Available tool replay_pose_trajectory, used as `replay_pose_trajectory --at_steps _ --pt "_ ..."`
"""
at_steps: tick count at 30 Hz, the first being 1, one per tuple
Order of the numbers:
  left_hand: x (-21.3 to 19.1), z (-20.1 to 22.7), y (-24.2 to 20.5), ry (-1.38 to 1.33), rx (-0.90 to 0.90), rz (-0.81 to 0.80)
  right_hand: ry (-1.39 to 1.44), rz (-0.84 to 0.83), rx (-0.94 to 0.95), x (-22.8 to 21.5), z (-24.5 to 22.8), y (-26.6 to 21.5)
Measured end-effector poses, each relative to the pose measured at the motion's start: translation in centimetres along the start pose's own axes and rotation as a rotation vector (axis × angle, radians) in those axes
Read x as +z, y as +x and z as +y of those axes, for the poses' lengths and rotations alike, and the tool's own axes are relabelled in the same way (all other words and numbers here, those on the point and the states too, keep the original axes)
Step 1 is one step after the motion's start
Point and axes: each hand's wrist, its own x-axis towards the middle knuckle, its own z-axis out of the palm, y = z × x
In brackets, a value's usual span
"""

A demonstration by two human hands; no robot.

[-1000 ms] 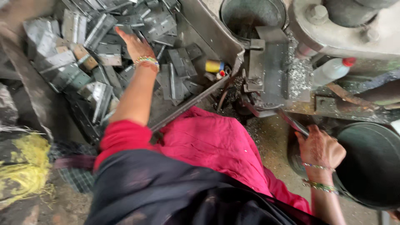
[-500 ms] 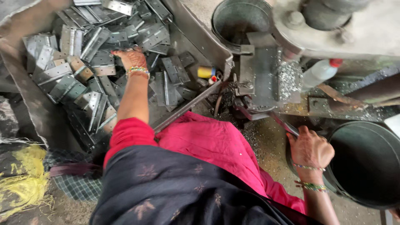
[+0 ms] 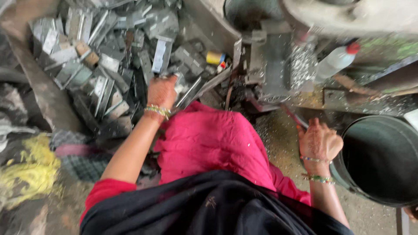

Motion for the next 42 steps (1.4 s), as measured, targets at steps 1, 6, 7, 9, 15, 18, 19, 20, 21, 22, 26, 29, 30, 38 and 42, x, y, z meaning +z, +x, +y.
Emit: replay_pose_trajectory --at_steps 1,6,7,9,15,18,19,20,21,22,26,29,30,38,42 --pt "-0.2 -1.1 -0.3 -0.046 -0.005 0.021 0.001 -0.011 -0.002 0.3 0.0 -0.2" --pt "-2.6 -5.9 1.2 -0.102 -0.148 0.080 0.040 -0.006 -0.001 -0.3 0.1 -0.3" --pt "-3.1 -5.1 2.6 -0.010 -0.230 0.099 0.061 -0.004 0.017 -0.6 0.3 -0.4" --pt "-5.3 -3.5 4.3 -0.031 -0.205 0.216 0.087 0.007 0.067 -1.0 0.0 -0.6" --pt "1.2 13.2 11.9 -0.620 -0.036 -0.090 0.113 -0.098 0.094 -1.2 -0.6 0.6" --pt "8.0 25.6 13.8 -0.595 -0.065 0.040 0.147 -0.075 0.067 -0.9 -0.6 0.1" --pt "9.2 28.3 14.0 -0.561 -0.106 0.087 0.154 -0.061 0.054 -0.8 -0.3 0.2" --pt "9.8 29.5 14.1 -0.552 -0.114 0.112 0.168 -0.075 0.056 -0.7 -0.1 0.1" --pt "9.8 30.3 13.6 -0.540 -0.134 0.137 0.182 -0.090 0.046 -0.6 0.0 0.0" --pt "9.3 31.0 13.0 -0.528 -0.154 0.162 0.197 -0.106 0.036 -0.5 0.1 -0.2" --pt "4.8 32.0 7.1 -0.035 0.078 -0.340 0.200 -0.139 0.059 -0.3 -0.4 0.4" --pt "3.7 32.0 5.3 -0.057 0.150 -0.115 0.170 -0.204 0.075 0.3 -0.6 0.5" --pt "3.8 32.1 5.5 -0.046 0.148 -0.185 0.163 -0.207 0.066 0.9 -0.5 0.4" --pt "4.9 31.4 7.6 -0.111 0.090 -0.256 0.463 -0.304 0.162 15.1 -0.6 -6.2" --pt "4.7 31.3 7.3 0.021 0.166 -0.231 0.381 -0.457 0.225 13.2 -0.5 -5.0"
